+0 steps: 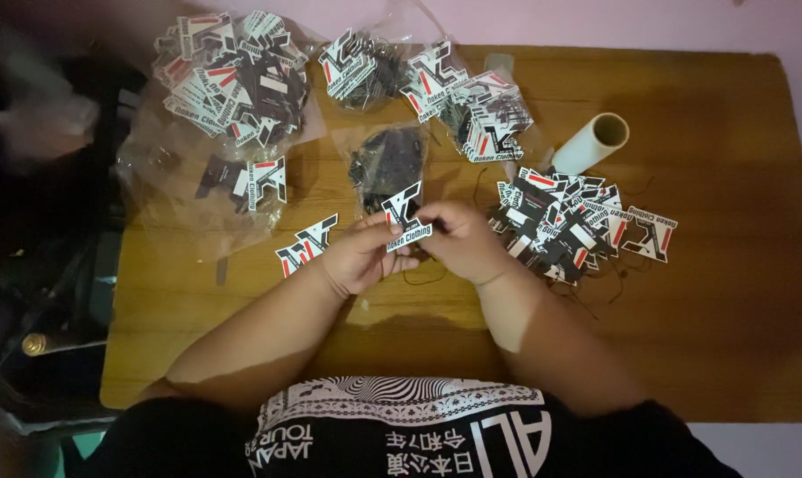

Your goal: The person repeatedly picks up small rectangular tags and threads a black string through a hole in each tag, then places the finished items on the table. The process is repeated continuously throughout the clip.

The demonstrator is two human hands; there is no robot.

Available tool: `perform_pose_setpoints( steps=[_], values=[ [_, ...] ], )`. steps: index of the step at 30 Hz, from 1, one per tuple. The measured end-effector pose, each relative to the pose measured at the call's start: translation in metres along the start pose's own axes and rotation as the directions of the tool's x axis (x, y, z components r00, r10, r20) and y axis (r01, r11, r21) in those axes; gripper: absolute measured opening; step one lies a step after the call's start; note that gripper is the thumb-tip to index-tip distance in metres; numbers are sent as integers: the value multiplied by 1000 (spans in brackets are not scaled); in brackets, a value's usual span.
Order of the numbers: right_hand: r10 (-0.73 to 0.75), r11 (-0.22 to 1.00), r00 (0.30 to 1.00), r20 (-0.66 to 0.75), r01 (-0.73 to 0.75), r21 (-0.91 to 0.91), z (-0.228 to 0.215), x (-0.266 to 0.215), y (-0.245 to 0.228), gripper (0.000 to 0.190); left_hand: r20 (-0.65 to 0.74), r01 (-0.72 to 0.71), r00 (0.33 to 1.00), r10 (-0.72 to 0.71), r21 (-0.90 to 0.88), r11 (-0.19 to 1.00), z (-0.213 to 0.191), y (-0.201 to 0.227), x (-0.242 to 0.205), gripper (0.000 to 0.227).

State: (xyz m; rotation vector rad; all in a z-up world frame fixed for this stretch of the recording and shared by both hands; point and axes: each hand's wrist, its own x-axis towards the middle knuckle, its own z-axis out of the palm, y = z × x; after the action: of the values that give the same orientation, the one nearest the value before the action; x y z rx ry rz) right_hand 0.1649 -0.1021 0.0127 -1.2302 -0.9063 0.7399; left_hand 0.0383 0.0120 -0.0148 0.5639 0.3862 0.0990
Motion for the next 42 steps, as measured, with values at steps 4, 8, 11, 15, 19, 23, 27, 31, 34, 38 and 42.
perform_pose_setpoints(
  steps=[4, 8, 11, 15, 19, 23, 27, 31, 34, 38, 42],
  values=[
    [2, 999, 997, 77, -5, 37, 3, -4, -15, 23, -38, -22, 999, 22, -4, 1000, 3, 0, 0, 8],
    [-136, 986, 983, 120, 147, -84, 3, 5, -16, 13, -73, -65, 995, 67, 29, 997, 13, 4, -5, 10],
    [-180, 970, 980, 89, 192, -148, 3, 6, -14, 13, -85, -77, 993, 79, 26, 997, 24, 7, -9, 11],
    [-126, 988, 991, -49, 121, -91, 3, 0, -6, 11, -58, -79, 995, 79, 8, 997, 30, 10, -11, 13],
    [174, 984, 962, -210, -162, 75, 11, 1, -19, 6, -38, -62, 997, 63, 15, 998, 22, 6, -9, 19],
    [224, 972, 943, -244, -196, 133, 3, -1, 0, 12, -24, -38, 999, 37, -35, 999, 29, 8, -11, 12],
    [195, 979, 966, -171, -182, 87, 6, -3, -20, 12, 7, -67, 998, 67, 103, 992, 1, -11, 6, 25],
    [111, 993, 994, -24, -109, 45, 3, -2, -9, 10, -29, -113, 993, 117, 128, 985, -27, -26, 17, 27],
    [32, 999, 999, 30, -33, 33, -1, 0, 5, 10, -80, -78, 993, 89, 132, 988, -9, -17, 7, 26],
    [15, 998, 1000, -4, -15, 54, 4, 2, -18, 8, -120, -122, 981, 154, 239, 963, -5, -18, 8, 25],
    [-31, 994, 999, -38, 35, 103, 7, -2, -18, 9, -124, -122, 980, 159, 261, 958, -2, -16, 7, 23]
  ],
)
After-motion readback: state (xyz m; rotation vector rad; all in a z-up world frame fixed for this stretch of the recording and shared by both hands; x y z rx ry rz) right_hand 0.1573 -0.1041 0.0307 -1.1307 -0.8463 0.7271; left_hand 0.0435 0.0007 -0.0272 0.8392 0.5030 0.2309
